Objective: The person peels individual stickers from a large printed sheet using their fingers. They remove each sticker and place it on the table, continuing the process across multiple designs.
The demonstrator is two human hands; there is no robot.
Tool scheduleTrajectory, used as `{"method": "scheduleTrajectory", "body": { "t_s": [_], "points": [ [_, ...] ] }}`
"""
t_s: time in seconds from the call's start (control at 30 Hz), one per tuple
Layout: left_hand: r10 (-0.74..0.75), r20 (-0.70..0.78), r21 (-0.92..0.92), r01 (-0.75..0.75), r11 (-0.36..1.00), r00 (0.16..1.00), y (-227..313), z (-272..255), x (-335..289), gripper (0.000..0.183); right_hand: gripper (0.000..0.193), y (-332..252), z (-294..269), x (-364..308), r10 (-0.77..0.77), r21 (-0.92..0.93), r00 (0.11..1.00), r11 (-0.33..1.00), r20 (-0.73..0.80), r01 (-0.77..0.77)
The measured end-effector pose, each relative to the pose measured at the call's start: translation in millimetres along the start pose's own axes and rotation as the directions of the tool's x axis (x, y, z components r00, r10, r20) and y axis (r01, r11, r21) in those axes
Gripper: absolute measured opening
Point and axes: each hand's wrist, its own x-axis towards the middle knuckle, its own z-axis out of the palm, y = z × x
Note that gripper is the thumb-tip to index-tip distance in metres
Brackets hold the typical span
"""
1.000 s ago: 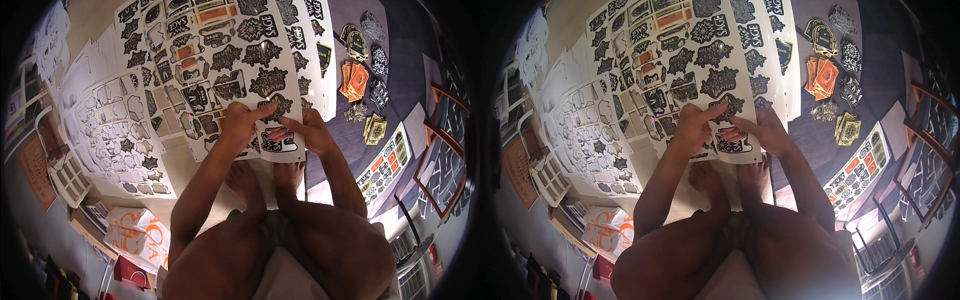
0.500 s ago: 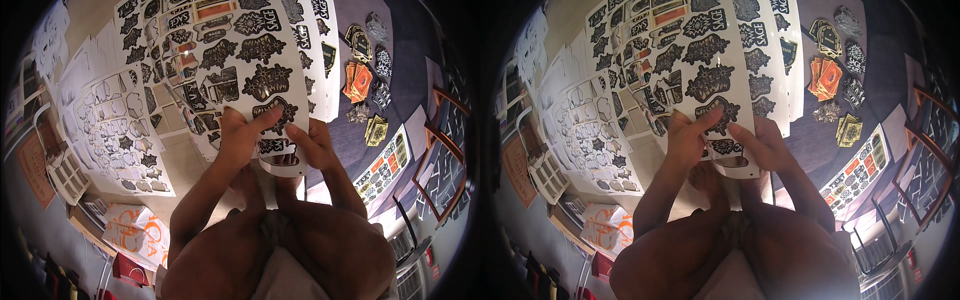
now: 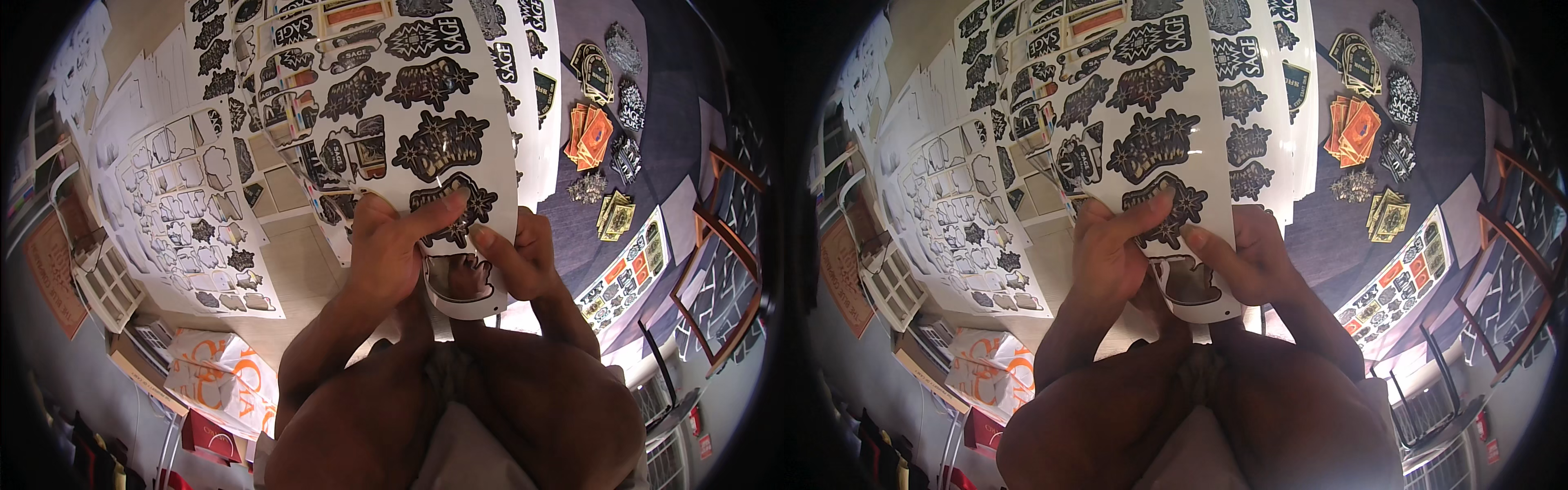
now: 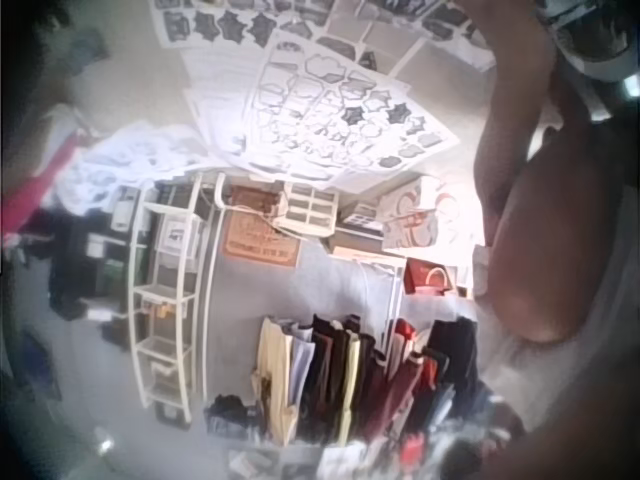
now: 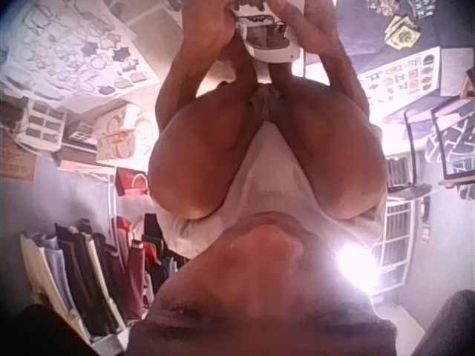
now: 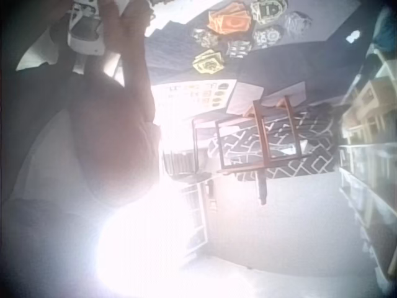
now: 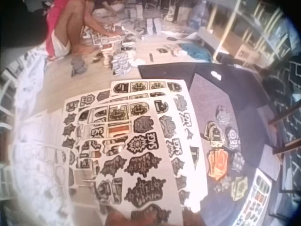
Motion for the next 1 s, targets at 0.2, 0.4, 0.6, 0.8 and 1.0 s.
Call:
{"method": "scheduleTrajectory", "body": {
  "t_s": [0.2,0.4,0.6,0.8,1.0],
  "points": [
    [-0.025,0.006,-0.055,0.025,0.998,1.0,4.3,2.1,-4.3,0.022,0.019,-2.2,5.1,0.5,-0.077,0.038,0.997,0.996,0.003,0.077],
    [-0.022,0.028,-0.076,0.024,0.997,0.999,5.9,-1.8,-6.1,0.022,0.017,-2.2,7.3,0.8,-0.149,-0.063,0.989,0.987,0.006,0.149],
    [-0.031,0.015,-0.066,0.032,0.997,0.999,8.4,-2.2,-8.3,0.022,0.015,1.6,11.5,4.0,-0.26,-0.115,0.966,0.959,0.003,0.259],
    [-0.039,0.011,-0.05,0.039,0.998,0.999,10.6,-1.3,-8.4,0.022,0.013,2.6,12.3,3.6,-0.279,-0.195,0.96,0.941,0.01,0.276],
    [-0.046,0.009,-0.022,0.046,0.999,0.999,11.2,-1.4,-7.7,0.023,0.013,1.5,13.1,5.4,-0.301,-0.198,0.954,0.934,0.009,0.297]
  ]
}}
